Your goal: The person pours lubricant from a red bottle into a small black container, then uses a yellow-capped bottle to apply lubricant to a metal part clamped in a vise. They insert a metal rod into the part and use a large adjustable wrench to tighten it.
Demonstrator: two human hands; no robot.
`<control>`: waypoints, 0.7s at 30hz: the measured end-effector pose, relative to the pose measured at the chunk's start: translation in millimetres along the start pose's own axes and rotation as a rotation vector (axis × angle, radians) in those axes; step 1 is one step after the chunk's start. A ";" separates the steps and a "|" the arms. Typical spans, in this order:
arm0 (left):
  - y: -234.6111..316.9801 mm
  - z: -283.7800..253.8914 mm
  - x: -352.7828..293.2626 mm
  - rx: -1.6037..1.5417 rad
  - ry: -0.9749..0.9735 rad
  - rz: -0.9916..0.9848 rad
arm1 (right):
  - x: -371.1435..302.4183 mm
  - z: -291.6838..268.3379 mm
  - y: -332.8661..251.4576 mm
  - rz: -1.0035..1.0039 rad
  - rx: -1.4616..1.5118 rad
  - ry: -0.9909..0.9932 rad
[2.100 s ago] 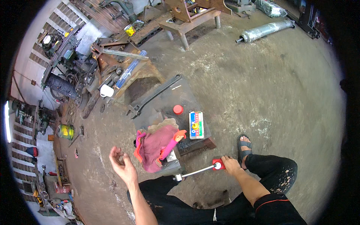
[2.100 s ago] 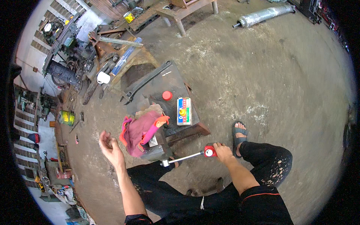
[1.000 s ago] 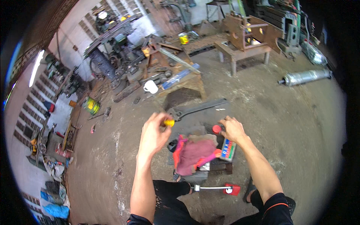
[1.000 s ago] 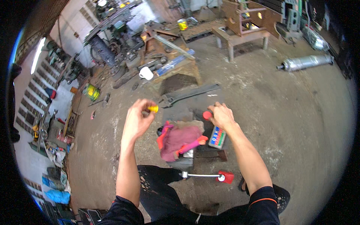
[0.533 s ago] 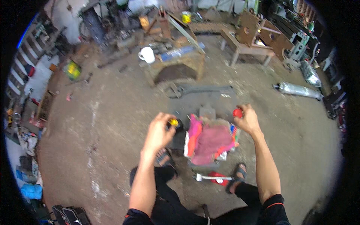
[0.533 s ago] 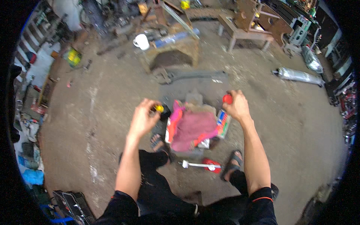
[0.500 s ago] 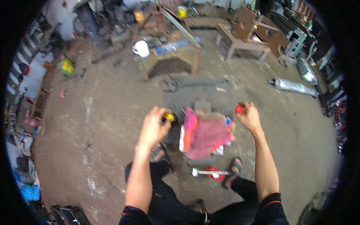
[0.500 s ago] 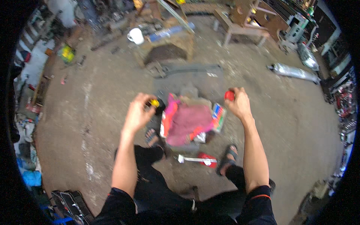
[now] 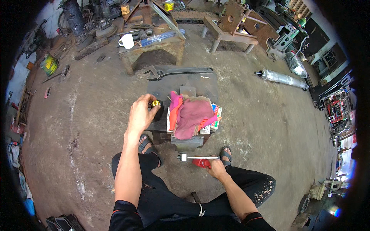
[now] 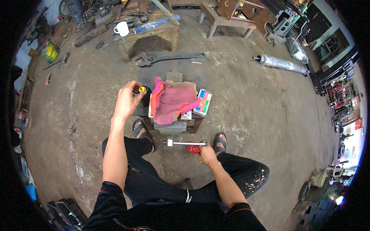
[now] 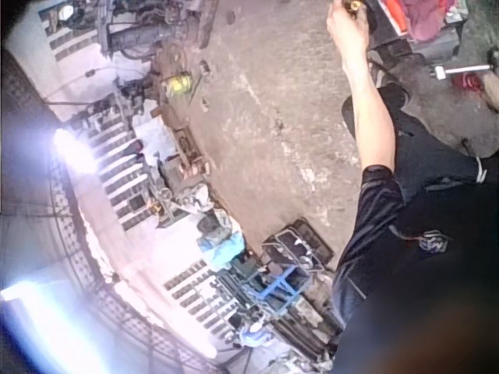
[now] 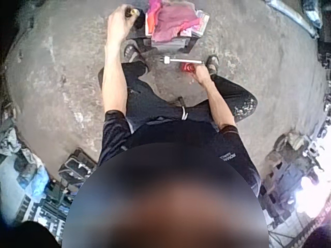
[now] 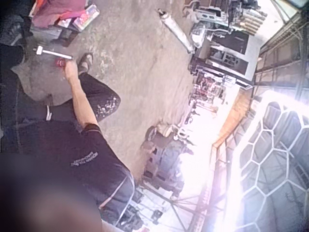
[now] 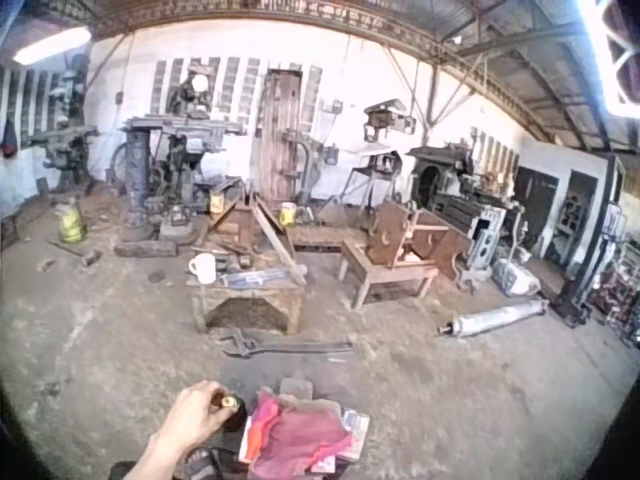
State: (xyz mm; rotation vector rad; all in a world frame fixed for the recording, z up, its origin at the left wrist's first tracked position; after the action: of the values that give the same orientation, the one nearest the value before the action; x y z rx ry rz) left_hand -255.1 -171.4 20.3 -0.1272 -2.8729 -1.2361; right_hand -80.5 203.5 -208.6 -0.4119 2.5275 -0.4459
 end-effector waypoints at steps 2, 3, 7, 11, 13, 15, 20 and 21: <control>-2.4 0.3 -0.6 0.000 0.004 -0.012 | 5.3 7.0 -4.0 0.027 -0.022 -0.067; -3.9 0.3 -0.5 -0.011 0.007 -0.016 | 6.4 5.8 -6.8 0.004 -0.021 -0.027; -4.7 -0.1 1.9 0.045 0.021 0.021 | 10.4 11.3 -9.1 -0.008 -0.038 -0.051; -7.2 2.6 5.3 0.051 0.008 -0.003 | 12.8 10.7 -9.0 -0.023 -0.105 -0.053; -6.4 3.9 5.5 0.056 0.003 0.002 | 13.6 12.2 -4.9 0.071 -0.049 -0.105; -3.9 3.1 4.7 0.097 0.023 0.033 | 14.0 11.0 -5.4 0.153 -0.031 -0.105; -6.5 2.4 4.4 0.091 0.001 0.027 | 10.5 9.2 -2.6 0.444 -0.053 -0.188; -7.2 2.0 3.9 0.079 0.002 0.030 | 7.8 7.8 -0.8 0.477 -0.060 -0.206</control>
State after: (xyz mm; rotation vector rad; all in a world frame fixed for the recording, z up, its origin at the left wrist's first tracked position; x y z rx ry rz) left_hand -259.5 -174.6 13.9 -0.1675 -2.9018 -1.1154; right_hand -82.4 198.1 -218.0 0.1234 2.3367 -0.1350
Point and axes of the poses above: each hand's wrist, its own x-axis towards the middle knuckle, its own z-axis out of the palm, y = z × x, the point moved 6 cm from there along x, towards the middle knuckle, and after that the axes turned 11 degrees about -y, right-handed, at the moved point
